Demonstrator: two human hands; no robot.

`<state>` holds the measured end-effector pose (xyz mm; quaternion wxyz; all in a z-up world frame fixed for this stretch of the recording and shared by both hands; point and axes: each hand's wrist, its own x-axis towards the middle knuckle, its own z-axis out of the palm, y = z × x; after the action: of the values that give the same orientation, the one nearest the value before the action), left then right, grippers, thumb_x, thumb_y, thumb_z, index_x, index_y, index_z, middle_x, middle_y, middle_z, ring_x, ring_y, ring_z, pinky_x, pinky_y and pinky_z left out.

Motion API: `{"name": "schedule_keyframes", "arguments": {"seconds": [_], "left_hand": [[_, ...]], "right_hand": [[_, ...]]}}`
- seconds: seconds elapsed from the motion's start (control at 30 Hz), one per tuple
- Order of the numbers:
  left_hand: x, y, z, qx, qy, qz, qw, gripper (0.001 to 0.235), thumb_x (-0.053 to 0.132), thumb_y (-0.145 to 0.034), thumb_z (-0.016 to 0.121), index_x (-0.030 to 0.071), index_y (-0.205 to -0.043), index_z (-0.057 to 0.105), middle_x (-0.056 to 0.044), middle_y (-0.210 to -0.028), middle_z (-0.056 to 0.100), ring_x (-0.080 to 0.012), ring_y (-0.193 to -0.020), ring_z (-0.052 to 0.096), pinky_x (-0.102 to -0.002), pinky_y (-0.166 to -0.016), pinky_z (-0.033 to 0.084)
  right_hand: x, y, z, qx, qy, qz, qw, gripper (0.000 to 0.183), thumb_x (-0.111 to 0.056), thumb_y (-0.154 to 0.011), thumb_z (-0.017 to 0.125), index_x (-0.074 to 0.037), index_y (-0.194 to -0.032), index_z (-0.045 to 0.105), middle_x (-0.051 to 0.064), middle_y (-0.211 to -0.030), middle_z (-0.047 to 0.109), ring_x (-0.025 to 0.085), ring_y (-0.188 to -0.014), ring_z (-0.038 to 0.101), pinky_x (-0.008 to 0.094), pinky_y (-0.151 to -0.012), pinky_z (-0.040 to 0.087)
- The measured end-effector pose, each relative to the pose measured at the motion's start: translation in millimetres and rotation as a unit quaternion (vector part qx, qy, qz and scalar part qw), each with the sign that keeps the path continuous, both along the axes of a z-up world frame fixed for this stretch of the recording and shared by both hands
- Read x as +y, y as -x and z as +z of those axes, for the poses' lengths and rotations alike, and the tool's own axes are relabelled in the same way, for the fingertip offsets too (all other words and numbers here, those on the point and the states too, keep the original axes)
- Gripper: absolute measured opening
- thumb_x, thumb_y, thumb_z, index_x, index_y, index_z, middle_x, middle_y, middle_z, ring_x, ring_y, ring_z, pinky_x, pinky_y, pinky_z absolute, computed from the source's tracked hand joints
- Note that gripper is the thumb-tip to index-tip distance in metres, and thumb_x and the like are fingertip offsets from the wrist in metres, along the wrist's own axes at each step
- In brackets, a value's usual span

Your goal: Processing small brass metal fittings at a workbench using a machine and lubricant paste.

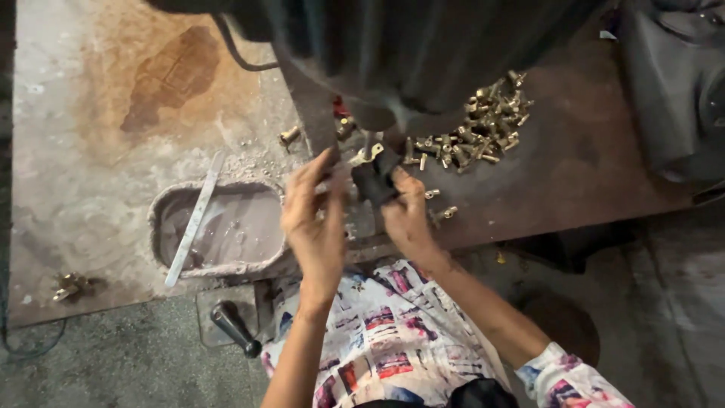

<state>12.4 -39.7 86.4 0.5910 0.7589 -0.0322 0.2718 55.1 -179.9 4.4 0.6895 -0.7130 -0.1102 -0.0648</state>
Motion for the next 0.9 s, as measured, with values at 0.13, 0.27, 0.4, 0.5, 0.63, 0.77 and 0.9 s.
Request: {"name": "schedule_keyframes", "arguments": {"seconds": [0.13,0.27,0.4,0.5,0.63,0.77,0.9], "left_hand": [[-33.8,23.7,-44.7,-0.013,-0.326,0.036,0.944,0.051,0.006,-0.063,0.07,0.006,-0.113,0.063,-0.016,-0.11,0.067,-0.0408,-0.099,0.064,-0.045,-0.088,0.051],[-74.7,-17.6,-175.1,0.017,-0.421,-0.055,0.905,0.036,0.013,-0.077,0.066,0.005,-0.112,0.064,-0.016,-0.099,0.065,-0.0377,-0.095,0.061,-0.048,-0.079,0.048],[-97.7,-36.4,-216.9,0.067,-0.29,-0.069,0.952,0.03,0.017,-0.082,0.067,0.003,-0.109,0.065,-0.014,-0.095,0.068,-0.0316,-0.089,0.063,-0.044,-0.076,0.051],[-91.1,-40.9,-184.4,0.105,-0.196,-0.074,0.972,0.027,0.019,-0.086,0.068,0.001,-0.106,0.066,-0.013,-0.091,0.07,-0.027,-0.085,0.065,-0.041,-0.074,0.053],[-72.6,-21.8,-118.4,0.174,-0.066,-0.082,0.979,0.026,0.023,-0.091,0.07,-0.001,-0.102,0.067,-0.011,-0.087,0.073,-0.0208,-0.079,0.066,-0.037,-0.071,0.056],[-29.3,3.8,-61.9,0.23,0.031,-0.072,0.97,0.028,0.025,-0.095,0.071,-0.002,-0.099,0.068,-0.01,-0.084,0.076,-0.0162,-0.075,0.068,-0.033,-0.069,0.058],[4.9,9.9,-42.7,0.216,-0.148,-0.101,0.96,0.035,0.015,-0.09,0.07,0.008,-0.124,0.072,-0.006,-0.109,0.075,-0.0201,-0.091,0.072,-0.037,-0.078,0.059]], "right_hand": [[-7.3,0.5,-48.8,-0.023,0.032,-0.056,0.998,0.046,0.004,-0.083,0.052,0.009,-0.128,0.062,0.01,-0.115,0.069,0.013,-0.105,0.063,0.03,-0.091,0.054],[-21.4,-6.3,-21.2,0.043,-0.01,0.06,0.997,0.046,0.0,-0.088,0.052,0.008,-0.132,0.064,0.015,-0.111,0.071,0.018,-0.101,0.066,0.033,-0.091,0.056],[-42.0,-23.7,-68.2,-0.153,0.056,0.046,0.985,0.065,-0.001,-0.083,0.051,0.007,-0.146,0.04,0.021,-0.16,0.031,0.027,-0.152,0.033,0.037,-0.125,0.027],[-48.8,-26.1,-71.1,-0.136,0.168,0.035,0.976,0.062,-0.003,-0.085,0.056,0.008,-0.145,0.047,0.025,-0.156,0.04,0.031,-0.151,0.037,0.038,-0.125,0.028],[-44.7,-43.6,29.3,0.096,0.242,0.153,0.953,0.044,-0.015,-0.093,0.062,0.001,-0.134,0.066,0.016,-0.131,0.072,0.021,-0.126,0.071,0.032,-0.113,0.052],[-74.2,-80.4,31.5,0.144,0.175,0.284,0.932,0.045,-0.019,-0.096,0.067,-0.001,-0.137,0.068,0.017,-0.126,0.073,0.026,-0.118,0.065,0.039,-0.104,0.052],[-90.1,-107.1,23.2,0.063,0.206,0.319,0.923,0.054,-0.013,-0.088,0.063,-0.003,-0.141,0.058,0.01,-0.139,0.06,0.024,-0.135,0.055,0.037,-0.116,0.04]]}}
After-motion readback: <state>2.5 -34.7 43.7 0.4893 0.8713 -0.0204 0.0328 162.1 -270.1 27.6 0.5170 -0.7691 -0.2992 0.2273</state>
